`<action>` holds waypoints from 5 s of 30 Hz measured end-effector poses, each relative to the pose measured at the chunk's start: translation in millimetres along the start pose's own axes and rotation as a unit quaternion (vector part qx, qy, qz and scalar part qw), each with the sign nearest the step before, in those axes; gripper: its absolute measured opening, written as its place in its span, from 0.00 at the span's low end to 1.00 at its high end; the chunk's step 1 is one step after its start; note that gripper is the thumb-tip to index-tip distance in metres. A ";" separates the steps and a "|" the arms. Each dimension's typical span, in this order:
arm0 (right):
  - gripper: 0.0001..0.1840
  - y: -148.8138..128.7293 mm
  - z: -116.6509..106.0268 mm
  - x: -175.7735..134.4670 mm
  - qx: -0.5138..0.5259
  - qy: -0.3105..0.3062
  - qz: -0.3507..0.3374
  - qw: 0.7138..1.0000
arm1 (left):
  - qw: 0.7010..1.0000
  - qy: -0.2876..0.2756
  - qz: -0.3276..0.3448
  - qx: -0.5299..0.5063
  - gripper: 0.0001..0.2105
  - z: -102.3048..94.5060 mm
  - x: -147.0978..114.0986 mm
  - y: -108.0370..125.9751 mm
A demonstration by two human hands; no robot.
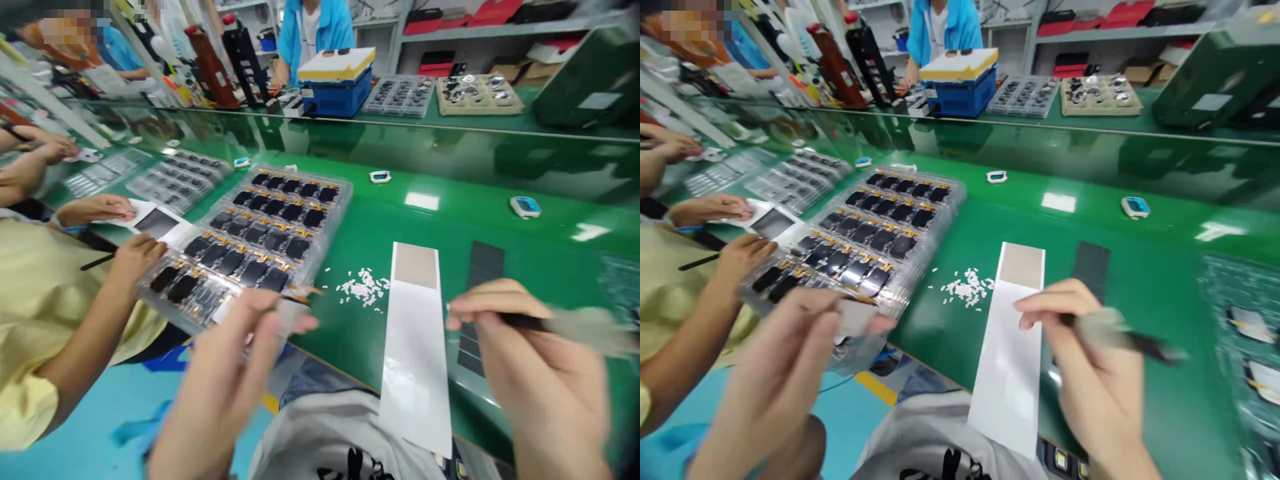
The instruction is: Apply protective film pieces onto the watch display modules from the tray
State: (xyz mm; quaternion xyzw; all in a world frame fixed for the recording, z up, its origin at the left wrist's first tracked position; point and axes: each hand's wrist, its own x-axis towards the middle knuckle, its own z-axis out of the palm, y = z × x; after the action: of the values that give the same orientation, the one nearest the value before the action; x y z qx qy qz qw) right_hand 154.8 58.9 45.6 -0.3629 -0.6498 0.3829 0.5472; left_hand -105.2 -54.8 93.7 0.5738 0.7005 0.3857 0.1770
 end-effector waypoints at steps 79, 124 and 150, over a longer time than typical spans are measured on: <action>0.15 28.7 31.7 18.0 0.047 -0.212 0.288 0.933 | 0.902 -0.204 -0.086 -0.372 0.07 130.4 20.9 -14.1; 0.21 73.7 -29.0 22.8 -0.062 0.059 0.188 0.978 | 0.934 -0.284 0.219 0.013 0.11 163.9 38.1 10.6; 0.14 26.9 -30.4 22.3 0.094 0.168 0.162 0.968 | 0.957 -0.209 0.067 -0.189 0.05 156.0 35.5 18.7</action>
State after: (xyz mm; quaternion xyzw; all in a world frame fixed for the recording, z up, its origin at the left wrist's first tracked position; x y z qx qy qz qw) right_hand 183.3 93.9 34.4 -0.4693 -0.4423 0.4596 0.6107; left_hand 5.1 31.9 14.7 0.6432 0.5225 0.3929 0.3987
